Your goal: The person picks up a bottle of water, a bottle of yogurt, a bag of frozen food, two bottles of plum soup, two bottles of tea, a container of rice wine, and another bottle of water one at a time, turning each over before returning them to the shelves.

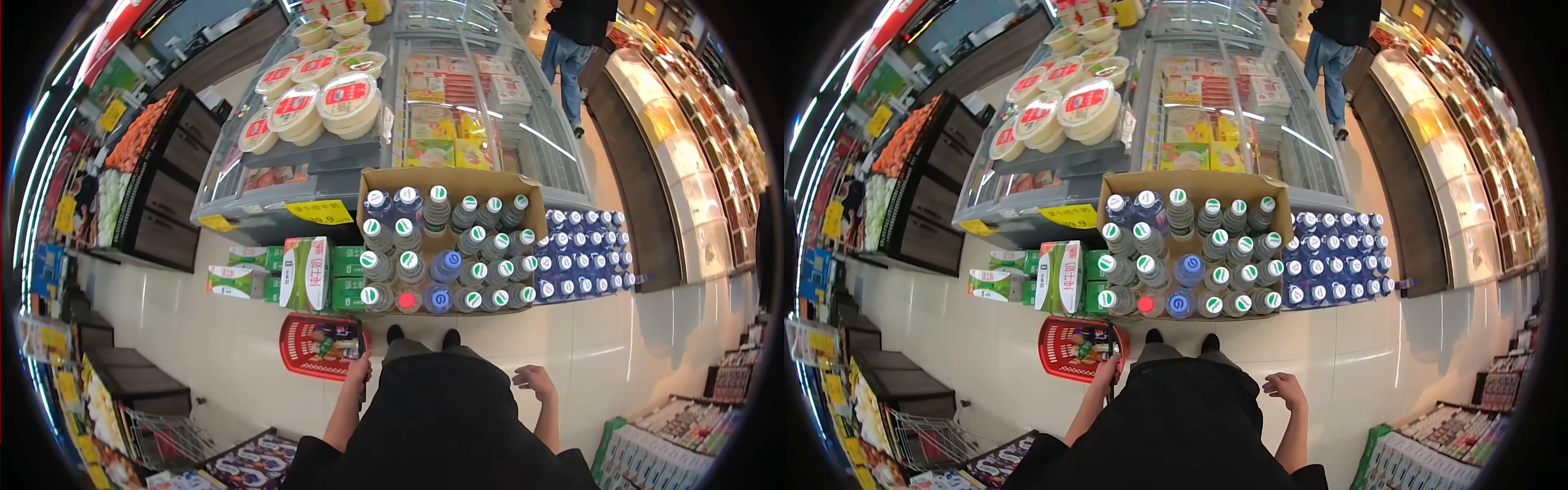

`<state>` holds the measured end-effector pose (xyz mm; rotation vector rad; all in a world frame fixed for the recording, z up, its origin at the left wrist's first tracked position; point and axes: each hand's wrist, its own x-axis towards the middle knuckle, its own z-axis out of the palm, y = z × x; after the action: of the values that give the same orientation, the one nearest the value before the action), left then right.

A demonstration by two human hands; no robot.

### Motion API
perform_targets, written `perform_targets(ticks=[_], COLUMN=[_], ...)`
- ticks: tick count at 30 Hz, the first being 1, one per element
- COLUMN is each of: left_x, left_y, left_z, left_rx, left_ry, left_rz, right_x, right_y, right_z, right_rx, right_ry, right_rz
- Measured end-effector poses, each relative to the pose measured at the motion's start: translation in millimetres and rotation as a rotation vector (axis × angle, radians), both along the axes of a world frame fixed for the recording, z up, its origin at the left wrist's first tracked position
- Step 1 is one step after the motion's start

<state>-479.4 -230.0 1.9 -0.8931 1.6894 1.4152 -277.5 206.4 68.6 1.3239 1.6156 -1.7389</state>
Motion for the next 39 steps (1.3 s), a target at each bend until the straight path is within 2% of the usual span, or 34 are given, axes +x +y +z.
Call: perform_targets(ticks=[4, 5, 6, 7, 8, 10, 12, 14, 16, 19, 22, 24, 25, 26, 27, 28, 30, 33, 35, 39], left_x=[7, 6, 5, 4, 3, 0, -4, -11, -8, -14, -58, -120, -151, -179, -207, -239, -289, -350, -367, -384], left_y=[4, 4, 3, 1, -2, -8, -25, -32, -38, -38, -14, 19, 34, 51, 64, 72, 103, 137, 151, 166], left_z=[-1, 0, 1, 3, 5, 9, -1, 11, 4, 5, 48, 150, 184, 220, 244, 252, 281, 285, 293, 295], left_rx=[0.047, 0.088, 0.129, 0.088, 0.089, 0.102, 0.150, 0.121, 0.172, 0.173, -0.106, -0.100, -0.113, 0.005, 0.120, 0.299, 0.281, 0.214, 0.162, 0.178], left_ry=[-0.021, -0.033, -0.046, -0.037, -0.034, -0.004, -0.008, -0.078, -0.090, 0.043, 0.725, 0.909, 1.099, 1.072, 1.170, 1.111, 1.253, 1.260, 1.121, 1.078], left_rz=[-0.011, 0.034, 0.078, 0.033, 0.032, -0.036, -0.032, -0.064, -0.003, 0.019, 0.134, 0.092, 0.029, 0.053, 0.034, 0.026, 0.010, 0.051, -0.013, -0.001], right_x=[-39, -53, -68, -83, -102, -147, -189, -235, -285, -367, -445, -495, -517, -537, -551, -561, -577, -586, -591, -599], right_y=[9, 11, 13, 12, 9, -1, -7, -10, -24, -46, -65, -73, -75, -78, -81, -85, -89, -96, -96, -96], right_z=[73, 87, 101, 115, 134, 171, 191, 218, 249, 286, 302, 295, 290, 285, 279, 276, 273, 273, 268, 260], right_rx=[-0.010, -0.010, -0.013, -0.017, -0.017, 0.197, 0.223, 0.084, 0.174, 0.297, 0.388, 0.352, 0.353, 0.417, 0.482, 0.485, 0.530, 0.564, 0.538, 0.439], right_ry=[0.035, 0.040, 0.151, 0.261, 0.264, 0.465, 0.676, 0.733, 0.805, 0.930, 1.013, 0.962, 0.961, 0.893, 0.828, 0.836, 0.779, 0.741, 0.729, 0.714], right_rz=[0.281, 0.286, 0.317, 0.345, 0.344, 0.407, 0.370, 0.344, 0.347, 0.431, 0.495, 0.443, 0.445, 0.440, 0.431, 0.428, 0.437, 0.432, 0.443, 0.420])
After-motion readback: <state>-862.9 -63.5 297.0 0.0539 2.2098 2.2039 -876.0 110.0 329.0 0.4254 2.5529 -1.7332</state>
